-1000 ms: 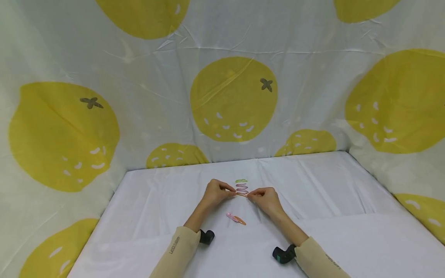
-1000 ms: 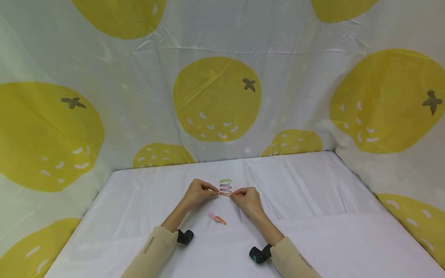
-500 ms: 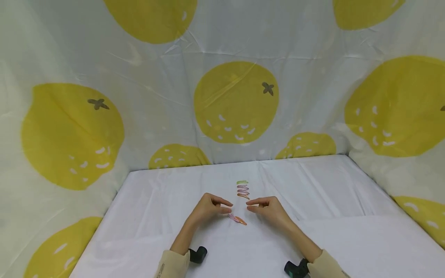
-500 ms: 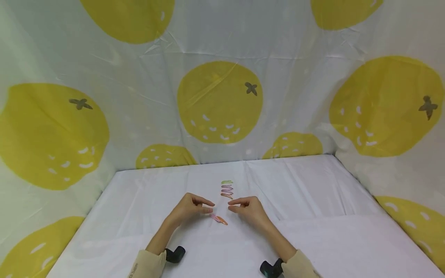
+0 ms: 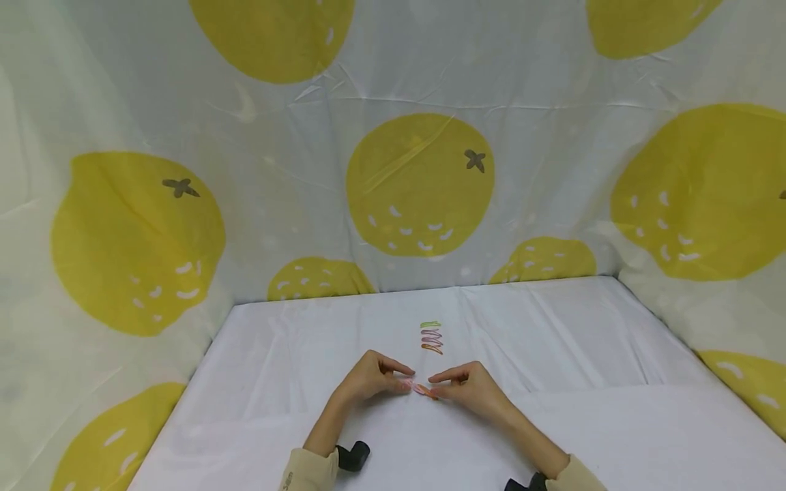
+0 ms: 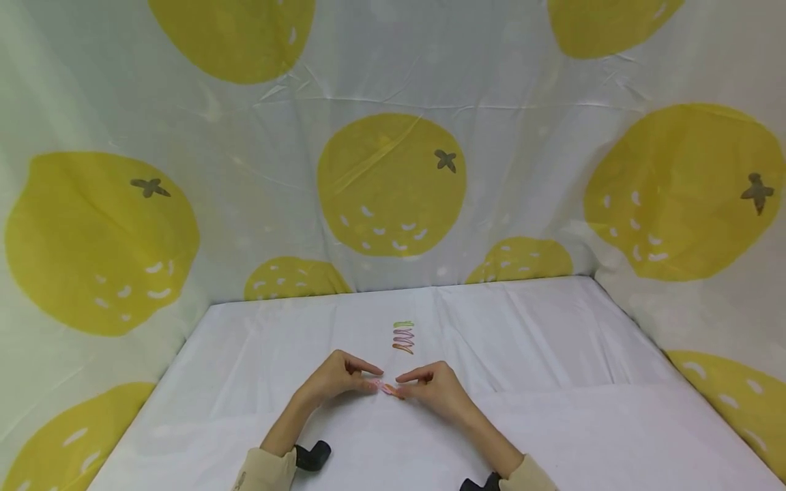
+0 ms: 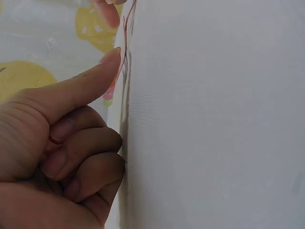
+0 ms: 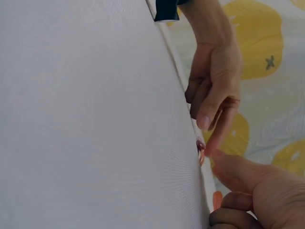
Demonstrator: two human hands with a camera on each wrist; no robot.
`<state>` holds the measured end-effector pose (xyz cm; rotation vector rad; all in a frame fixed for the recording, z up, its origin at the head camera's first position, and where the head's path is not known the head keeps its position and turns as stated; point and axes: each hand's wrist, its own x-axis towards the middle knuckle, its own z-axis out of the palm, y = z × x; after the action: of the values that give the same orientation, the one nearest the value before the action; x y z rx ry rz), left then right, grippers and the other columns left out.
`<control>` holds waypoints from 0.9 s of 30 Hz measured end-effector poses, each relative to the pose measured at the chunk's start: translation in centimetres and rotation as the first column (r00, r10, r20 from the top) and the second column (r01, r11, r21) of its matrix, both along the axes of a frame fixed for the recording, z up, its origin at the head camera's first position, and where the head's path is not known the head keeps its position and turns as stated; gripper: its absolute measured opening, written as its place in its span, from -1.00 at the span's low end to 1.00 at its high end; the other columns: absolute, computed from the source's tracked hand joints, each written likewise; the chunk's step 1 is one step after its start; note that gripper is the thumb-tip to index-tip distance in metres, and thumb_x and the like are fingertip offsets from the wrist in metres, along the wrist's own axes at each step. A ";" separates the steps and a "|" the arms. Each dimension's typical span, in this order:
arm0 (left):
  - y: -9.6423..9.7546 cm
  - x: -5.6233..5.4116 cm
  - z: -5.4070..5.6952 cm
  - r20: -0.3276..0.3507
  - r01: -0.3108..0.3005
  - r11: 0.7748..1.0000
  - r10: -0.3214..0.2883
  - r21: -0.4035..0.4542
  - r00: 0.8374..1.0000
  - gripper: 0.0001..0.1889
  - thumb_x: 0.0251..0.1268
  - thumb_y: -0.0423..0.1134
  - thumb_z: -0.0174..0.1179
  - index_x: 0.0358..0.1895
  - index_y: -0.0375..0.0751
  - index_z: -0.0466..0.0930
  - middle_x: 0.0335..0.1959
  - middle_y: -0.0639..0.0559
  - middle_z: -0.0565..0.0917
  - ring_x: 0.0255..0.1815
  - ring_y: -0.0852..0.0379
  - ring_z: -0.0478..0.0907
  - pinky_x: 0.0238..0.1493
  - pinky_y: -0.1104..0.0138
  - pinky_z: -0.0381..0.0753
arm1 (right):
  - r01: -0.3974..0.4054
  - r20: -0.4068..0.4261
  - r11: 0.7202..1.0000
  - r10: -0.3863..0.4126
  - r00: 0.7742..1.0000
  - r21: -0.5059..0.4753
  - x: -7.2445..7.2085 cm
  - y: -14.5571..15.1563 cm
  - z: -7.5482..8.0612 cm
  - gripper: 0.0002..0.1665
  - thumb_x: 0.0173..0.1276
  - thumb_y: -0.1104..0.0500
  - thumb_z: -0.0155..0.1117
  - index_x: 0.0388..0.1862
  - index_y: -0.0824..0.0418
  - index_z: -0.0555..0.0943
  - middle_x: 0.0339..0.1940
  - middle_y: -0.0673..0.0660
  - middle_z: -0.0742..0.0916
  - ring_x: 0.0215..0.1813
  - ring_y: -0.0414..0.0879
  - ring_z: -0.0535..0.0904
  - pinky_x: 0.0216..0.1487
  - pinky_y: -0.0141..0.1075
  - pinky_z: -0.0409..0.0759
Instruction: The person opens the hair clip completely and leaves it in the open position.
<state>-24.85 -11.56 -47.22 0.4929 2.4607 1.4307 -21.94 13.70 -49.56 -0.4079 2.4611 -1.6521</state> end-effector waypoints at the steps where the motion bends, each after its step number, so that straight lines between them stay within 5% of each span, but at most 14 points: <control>1: 0.0 0.0 0.0 -0.001 0.002 1.000 -0.002 -0.003 1.000 -0.73 0.02 -0.37 0.57 -0.14 -0.25 0.86 -0.72 0.18 0.35 -0.59 0.25 0.19 -0.56 0.46 0.15 | 0.002 -0.009 1.000 -0.002 1.000 0.009 0.0 0.0 -0.1 -0.74 0.21 0.12 0.59 -0.15 0.19 0.86 -0.75 -0.09 0.47 -0.65 -0.35 0.23 -0.58 -0.50 0.21; 11: 0.0 0.2 0.0 -0.004 0.023 1.000 -0.023 -0.016 1.000 -0.85 0.03 -0.33 0.58 -0.30 -0.27 0.86 -0.72 0.18 0.38 -0.60 0.28 0.21 -0.56 0.46 0.14 | 0.001 -0.074 0.998 0.004 0.997 0.064 0.2 -0.5 -0.3 -0.87 0.20 0.13 0.60 -0.30 0.14 0.87 -0.76 -0.11 0.46 -0.67 -0.36 0.19 -0.61 -0.50 0.14; 21: 0.4 0.3 0.0 0.024 0.075 0.997 -0.075 -0.006 0.997 -0.88 0.03 -0.40 0.55 -0.33 -0.30 0.85 -0.70 0.15 0.43 -0.61 0.29 0.24 -0.57 0.46 0.18 | 0.006 -0.059 0.999 -0.003 0.998 0.050 0.3 -0.8 -0.3 -0.75 0.15 0.14 0.63 -0.20 0.20 0.85 -0.75 -0.09 0.41 -0.65 -0.35 0.19 -0.59 -0.49 0.15; 27: 0.8 0.3 -0.1 0.028 0.107 0.994 -0.107 0.007 0.994 -0.89 0.02 -0.43 0.55 -0.34 -0.29 0.85 -0.73 0.20 0.42 -0.64 0.31 0.21 -0.59 0.46 0.17 | -0.008 -0.091 0.998 0.014 0.996 0.070 0.2 -0.7 -0.4 -0.84 0.18 0.08 0.62 -0.27 0.08 0.88 -0.78 -0.10 0.44 -0.68 -0.40 0.20 -0.61 -0.50 0.12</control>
<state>-24.57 -10.75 -47.36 0.5918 2.3706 1.3925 -21.69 13.01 -49.99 -0.4978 2.5682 -1.5719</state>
